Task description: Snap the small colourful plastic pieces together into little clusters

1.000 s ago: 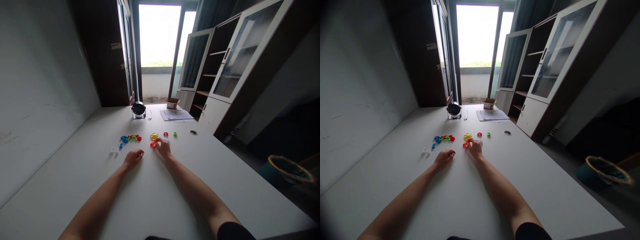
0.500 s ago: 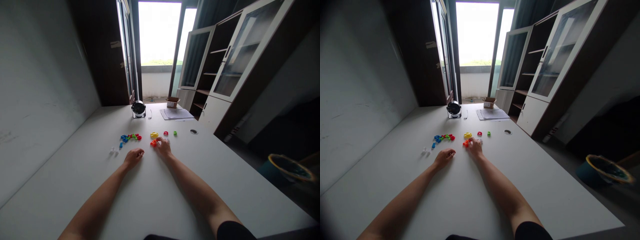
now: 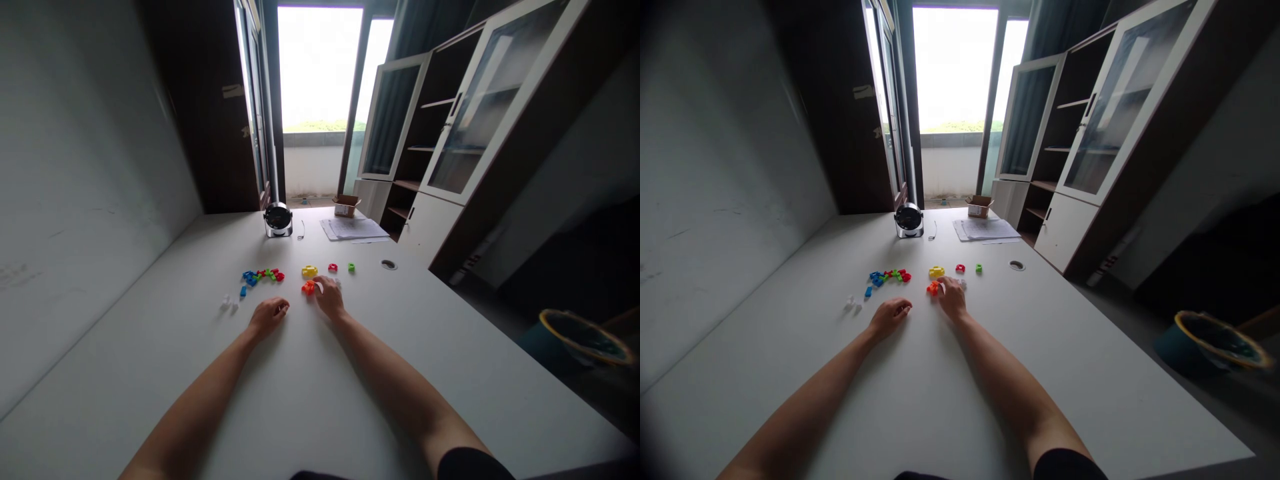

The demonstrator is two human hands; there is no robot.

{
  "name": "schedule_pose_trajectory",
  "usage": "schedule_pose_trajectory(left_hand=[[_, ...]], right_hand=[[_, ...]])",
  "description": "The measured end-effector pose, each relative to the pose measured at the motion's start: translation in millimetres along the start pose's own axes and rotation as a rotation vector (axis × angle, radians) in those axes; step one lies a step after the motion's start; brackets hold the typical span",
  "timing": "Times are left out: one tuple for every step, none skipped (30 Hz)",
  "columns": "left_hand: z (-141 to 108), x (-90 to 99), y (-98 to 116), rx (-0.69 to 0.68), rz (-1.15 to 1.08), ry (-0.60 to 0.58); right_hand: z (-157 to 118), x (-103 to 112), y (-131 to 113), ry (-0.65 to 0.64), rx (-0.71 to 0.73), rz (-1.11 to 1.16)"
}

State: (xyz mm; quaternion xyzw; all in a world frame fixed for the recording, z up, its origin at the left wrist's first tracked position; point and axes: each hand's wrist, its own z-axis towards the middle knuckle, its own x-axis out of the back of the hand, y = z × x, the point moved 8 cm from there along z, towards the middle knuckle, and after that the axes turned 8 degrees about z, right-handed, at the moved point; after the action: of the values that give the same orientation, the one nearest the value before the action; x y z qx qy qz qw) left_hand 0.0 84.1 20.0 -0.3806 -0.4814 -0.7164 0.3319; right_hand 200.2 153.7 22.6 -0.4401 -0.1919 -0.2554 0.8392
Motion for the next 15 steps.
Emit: schedule_pose_trajectory(left_hand=[[0,1.2,0,0.005,0.002,0.008],[0,2.7,-1,0.012,0.004,0.020],[0,4.4,-2,0.022,0.008,0.036],[1,6.3,-5,0.036,0.012,0.056],[1,7.9,-7,0.054,0.016,0.076],[1,9.3,-11,0.074,0.019,0.095],[2,10.1,-14,0.095,0.021,0.112],[2,10.3,-17,0.111,0.021,0.124],[3,9.9,-20,0.122,0.021,0.132],[3,9.2,-22,0.128,0.020,0.137],[3,8.3,-23,0.130,0.021,0.140],[3,7.4,-23,0.129,0.022,0.141],[3,6.5,-23,0.124,0.022,0.142],[3,5.8,-23,0.119,0.022,0.141],[3,5.3,-22,0.114,0.022,0.141]], right_hand=[[-1,1,-3,-0.002,0.015,-0.008],[-3,2,-7,-0.006,0.033,-0.014],[-4,4,-11,-0.011,0.053,-0.020],[-6,5,-15,-0.014,0.074,-0.025],[-7,7,-19,-0.016,0.093,-0.031],[-8,8,-23,-0.017,0.109,-0.036],[-9,9,-25,-0.019,0.120,-0.040],[-10,9,-27,-0.024,0.126,-0.045],[-10,8,-27,-0.028,0.127,-0.051],[-11,8,-26,-0.032,0.122,-0.058],[-11,7,-24,-0.033,0.114,-0.066],[-10,7,-22,-0.032,0.104,-0.074],[-10,6,-18,-0.029,0.092,-0.082],[-10,6,-15,-0.025,0.081,-0.088],[-10,5,-12,-0.022,0.070,-0.092]])
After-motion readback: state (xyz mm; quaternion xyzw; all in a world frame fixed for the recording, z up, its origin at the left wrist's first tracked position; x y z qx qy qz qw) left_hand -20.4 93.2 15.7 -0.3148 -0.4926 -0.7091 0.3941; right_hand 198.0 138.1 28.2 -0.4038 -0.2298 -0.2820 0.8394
